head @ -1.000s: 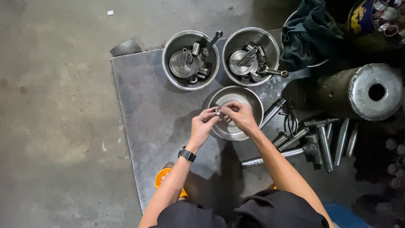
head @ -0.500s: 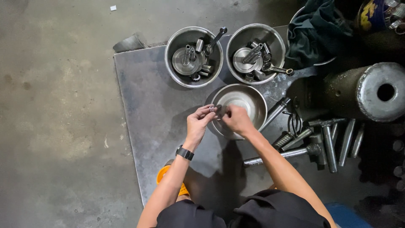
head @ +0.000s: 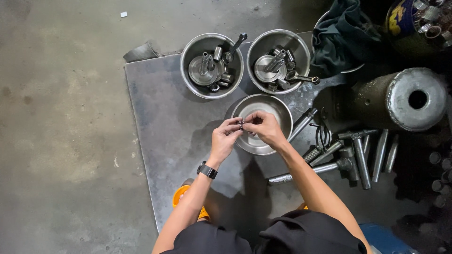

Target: The person cleans small metal parts in a workshop setting. They pick up a metal component from a bowl, wipe it with a cloth, and then use a brush to scrub it inside the bowl. The person handles various metal parts and tools on a cluttered workbench.

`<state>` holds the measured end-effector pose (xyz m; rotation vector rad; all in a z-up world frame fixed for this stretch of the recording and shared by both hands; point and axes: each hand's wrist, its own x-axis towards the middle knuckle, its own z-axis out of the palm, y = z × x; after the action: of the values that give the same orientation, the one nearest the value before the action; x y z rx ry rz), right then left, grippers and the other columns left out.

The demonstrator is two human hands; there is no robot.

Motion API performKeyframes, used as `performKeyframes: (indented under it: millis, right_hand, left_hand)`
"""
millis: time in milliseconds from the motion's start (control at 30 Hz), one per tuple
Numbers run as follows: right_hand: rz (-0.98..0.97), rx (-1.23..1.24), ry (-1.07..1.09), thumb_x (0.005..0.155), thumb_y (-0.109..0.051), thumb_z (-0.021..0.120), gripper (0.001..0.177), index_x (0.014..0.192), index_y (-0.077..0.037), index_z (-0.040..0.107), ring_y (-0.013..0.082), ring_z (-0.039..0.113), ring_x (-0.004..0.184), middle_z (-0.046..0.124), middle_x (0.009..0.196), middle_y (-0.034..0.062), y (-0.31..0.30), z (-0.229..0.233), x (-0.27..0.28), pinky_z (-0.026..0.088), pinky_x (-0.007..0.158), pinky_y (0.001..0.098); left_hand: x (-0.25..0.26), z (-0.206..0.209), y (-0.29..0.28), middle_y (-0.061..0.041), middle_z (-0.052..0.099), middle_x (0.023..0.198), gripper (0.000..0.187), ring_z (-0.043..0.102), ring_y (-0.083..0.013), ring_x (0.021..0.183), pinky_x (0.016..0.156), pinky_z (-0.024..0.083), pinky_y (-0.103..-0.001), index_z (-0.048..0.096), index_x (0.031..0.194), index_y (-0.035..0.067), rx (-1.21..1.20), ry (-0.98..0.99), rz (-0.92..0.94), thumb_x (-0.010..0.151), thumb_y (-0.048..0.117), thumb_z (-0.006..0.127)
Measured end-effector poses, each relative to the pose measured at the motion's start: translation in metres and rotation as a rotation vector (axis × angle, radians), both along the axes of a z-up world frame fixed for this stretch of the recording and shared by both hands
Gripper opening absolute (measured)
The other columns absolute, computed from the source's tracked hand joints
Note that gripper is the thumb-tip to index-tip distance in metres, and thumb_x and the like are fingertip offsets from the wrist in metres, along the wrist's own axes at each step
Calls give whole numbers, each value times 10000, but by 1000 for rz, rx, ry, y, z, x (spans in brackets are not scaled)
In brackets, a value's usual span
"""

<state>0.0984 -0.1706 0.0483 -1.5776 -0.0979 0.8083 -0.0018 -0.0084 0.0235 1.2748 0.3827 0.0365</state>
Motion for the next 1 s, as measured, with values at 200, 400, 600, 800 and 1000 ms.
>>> performKeyframes:
  millis: [200, 400, 600, 800, 1000]
  right_hand:
    - [-62, -73, 40, 838, -108, 816, 224, 971, 38, 711, 109, 652, 697, 708, 829, 57, -28, -7, 5, 530, 589, 250]
    - [-332, -723, -662, 873, -215, 807, 297, 1093, -24, 748, 235, 767, 859, 771, 967, 114, -143, -9, 27, 611, 788, 379]
    - [9, -1453, -651, 670, -303, 818, 707, 1257, 18, 589, 457, 696, 936, 706, 1048, 255, -201, -50, 33, 579, 725, 527]
    - [-178, -662, 89, 913, -231, 686, 353, 1131, 36, 763, 260, 663, 730, 723, 878, 103, -219, 5, 58, 505, 621, 394]
    - [-172, -468, 189, 922, -353, 672, 284, 974, -99, 787, 172, 533, 528, 611, 664, 75, -123, 52, -8, 415, 490, 337]
  left_hand:
    - [6, -5, -14, -81, 679, 1333, 222, 676, -160, 1128, 947, 570, -283, 779, 1083, -40, 45, -27, -99, 873, -41, 709]
    - [14, -8, -30, -115, 703, 1341, 223, 671, -176, 1113, 944, 546, -299, 780, 1083, -64, -19, 40, -75, 868, -27, 731]
    - [9, -7, -30, -143, 673, 1350, 218, 667, -178, 1137, 932, 577, -316, 772, 1079, -61, -91, 55, -38, 872, -15, 720]
    - [10, -2, -12, -138, 625, 1394, 240, 682, -187, 1094, 918, 621, -335, 749, 1123, -72, -178, 68, 4, 908, 18, 693]
    - [16, -13, -24, -136, 626, 1397, 243, 694, -167, 1052, 879, 625, -339, 740, 1131, -66, -299, 86, 18, 953, 92, 689]
